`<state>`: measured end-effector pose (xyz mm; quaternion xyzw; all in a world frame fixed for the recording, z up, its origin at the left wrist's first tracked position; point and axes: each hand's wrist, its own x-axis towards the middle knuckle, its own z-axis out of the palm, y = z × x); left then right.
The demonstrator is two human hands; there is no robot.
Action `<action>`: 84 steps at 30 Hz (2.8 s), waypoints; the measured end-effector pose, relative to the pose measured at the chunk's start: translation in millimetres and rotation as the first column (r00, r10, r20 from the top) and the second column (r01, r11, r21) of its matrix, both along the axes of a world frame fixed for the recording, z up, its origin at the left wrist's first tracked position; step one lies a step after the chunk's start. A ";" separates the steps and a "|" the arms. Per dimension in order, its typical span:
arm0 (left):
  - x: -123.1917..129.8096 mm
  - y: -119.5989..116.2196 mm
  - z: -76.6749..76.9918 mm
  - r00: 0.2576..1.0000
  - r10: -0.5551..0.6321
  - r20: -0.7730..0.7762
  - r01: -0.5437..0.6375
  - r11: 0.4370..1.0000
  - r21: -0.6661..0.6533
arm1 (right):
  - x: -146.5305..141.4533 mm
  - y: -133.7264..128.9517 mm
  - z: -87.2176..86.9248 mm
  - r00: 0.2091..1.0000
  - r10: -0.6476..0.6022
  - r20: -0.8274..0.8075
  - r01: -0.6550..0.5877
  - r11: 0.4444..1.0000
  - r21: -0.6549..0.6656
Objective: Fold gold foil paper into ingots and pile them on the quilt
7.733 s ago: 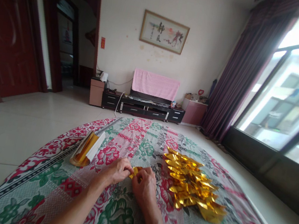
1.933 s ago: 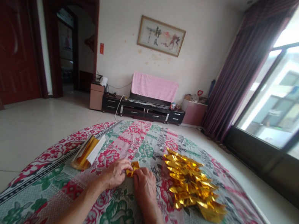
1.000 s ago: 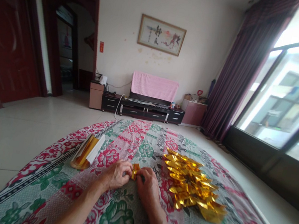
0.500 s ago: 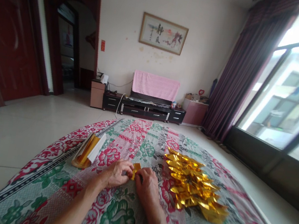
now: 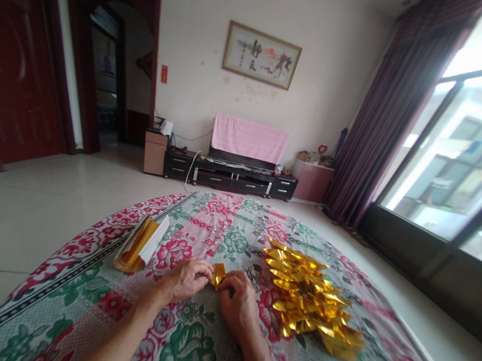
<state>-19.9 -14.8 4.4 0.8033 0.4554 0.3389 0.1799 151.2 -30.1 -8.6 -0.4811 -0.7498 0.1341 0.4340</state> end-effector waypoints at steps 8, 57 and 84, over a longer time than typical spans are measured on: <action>0.4 -1.2 2.3 1.000 0.010 0.000 -0.010 1.000 -0.007 | 0.7 0.8 -2.2 0.995 -0.006 0.096 0.005 1.000 0.013; 0.0 1.7 -7.9 0.996 -0.040 -0.075 0.045 0.997 0.058 | -1.0 3.4 -2.5 0.972 -0.063 0.225 0.070 0.997 -0.023; 6.9 2.2 -8.4 0.998 0.024 -0.051 -0.020 0.996 0.087 | -5.7 1.6 -5.9 0.966 -0.118 0.230 0.118 0.993 0.012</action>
